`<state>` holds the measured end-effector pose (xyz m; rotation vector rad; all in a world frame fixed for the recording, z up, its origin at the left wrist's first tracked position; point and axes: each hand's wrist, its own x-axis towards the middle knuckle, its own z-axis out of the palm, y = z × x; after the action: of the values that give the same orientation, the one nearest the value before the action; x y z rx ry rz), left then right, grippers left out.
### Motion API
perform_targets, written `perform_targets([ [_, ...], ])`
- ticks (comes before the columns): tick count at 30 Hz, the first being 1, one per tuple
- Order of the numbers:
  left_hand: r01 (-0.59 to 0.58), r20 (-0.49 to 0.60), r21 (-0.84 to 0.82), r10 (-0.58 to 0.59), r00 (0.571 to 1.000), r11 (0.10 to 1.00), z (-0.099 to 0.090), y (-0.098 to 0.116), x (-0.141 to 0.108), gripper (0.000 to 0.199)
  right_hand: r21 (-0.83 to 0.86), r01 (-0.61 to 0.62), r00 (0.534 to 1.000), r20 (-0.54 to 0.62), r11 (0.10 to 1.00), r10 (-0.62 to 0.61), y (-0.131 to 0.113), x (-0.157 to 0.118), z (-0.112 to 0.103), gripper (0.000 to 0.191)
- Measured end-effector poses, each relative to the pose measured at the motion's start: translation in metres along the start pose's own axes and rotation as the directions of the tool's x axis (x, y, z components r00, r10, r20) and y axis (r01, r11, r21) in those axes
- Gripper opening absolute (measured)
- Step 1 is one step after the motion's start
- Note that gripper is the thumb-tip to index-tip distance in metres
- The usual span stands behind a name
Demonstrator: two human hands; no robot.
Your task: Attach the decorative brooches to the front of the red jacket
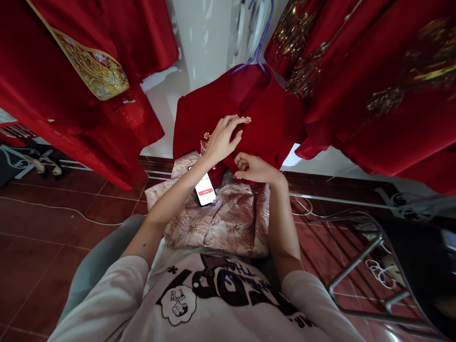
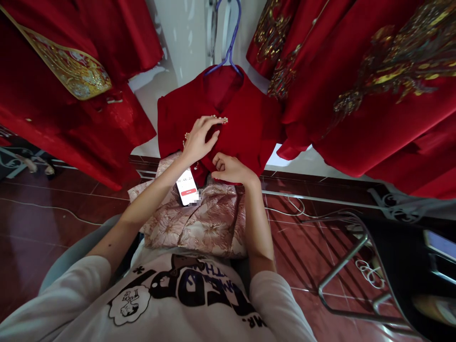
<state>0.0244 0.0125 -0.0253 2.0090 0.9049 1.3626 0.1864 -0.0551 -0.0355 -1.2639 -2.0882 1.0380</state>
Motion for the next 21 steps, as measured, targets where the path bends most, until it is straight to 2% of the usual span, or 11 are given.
perform_targets([
  [5, -0.130, 0.005, 0.241, 0.133, 0.991, 0.962, -0.002, -0.008, 0.015, 0.022, -0.016, -0.053, 0.998, 0.030, 0.998, 0.053, -0.002, -0.004, -0.006, 0.025],
  [8, -0.249, 0.162, 0.428, 0.198, 0.967, 0.869, -0.008, -0.011, 0.022, 0.022, -0.003, -0.054, 0.998, 0.043, 0.999, 0.054, -0.003, -0.006, -0.009, 0.025],
  [11, -0.374, 0.321, 0.557, 0.223, 0.920, 0.742, -0.015, -0.003, 0.029, 0.026, 0.006, -0.062, 0.996, 0.063, 0.998, 0.062, 0.000, -0.006, -0.009, 0.025],
  [14, -0.455, 0.401, 0.581, 0.250, 0.882, 0.675, -0.022, 0.007, 0.037, 0.026, 0.030, -0.056, 0.997, 0.061, 0.998, 0.054, 0.003, -0.004, -0.007, 0.024],
  [17, -0.469, 0.406, 0.551, 0.270, 0.873, 0.690, -0.026, 0.010, 0.044, 0.024, 0.076, -0.027, 0.999, 0.030, 0.997, 0.024, 0.005, -0.003, -0.006, 0.019],
  [21, -0.455, 0.393, 0.510, 0.273, 0.878, 0.730, -0.027, 0.005, 0.047, 0.021, 0.074, 0.085, 0.985, -0.157, 0.994, -0.073, 0.002, -0.002, -0.005, 0.017],
])
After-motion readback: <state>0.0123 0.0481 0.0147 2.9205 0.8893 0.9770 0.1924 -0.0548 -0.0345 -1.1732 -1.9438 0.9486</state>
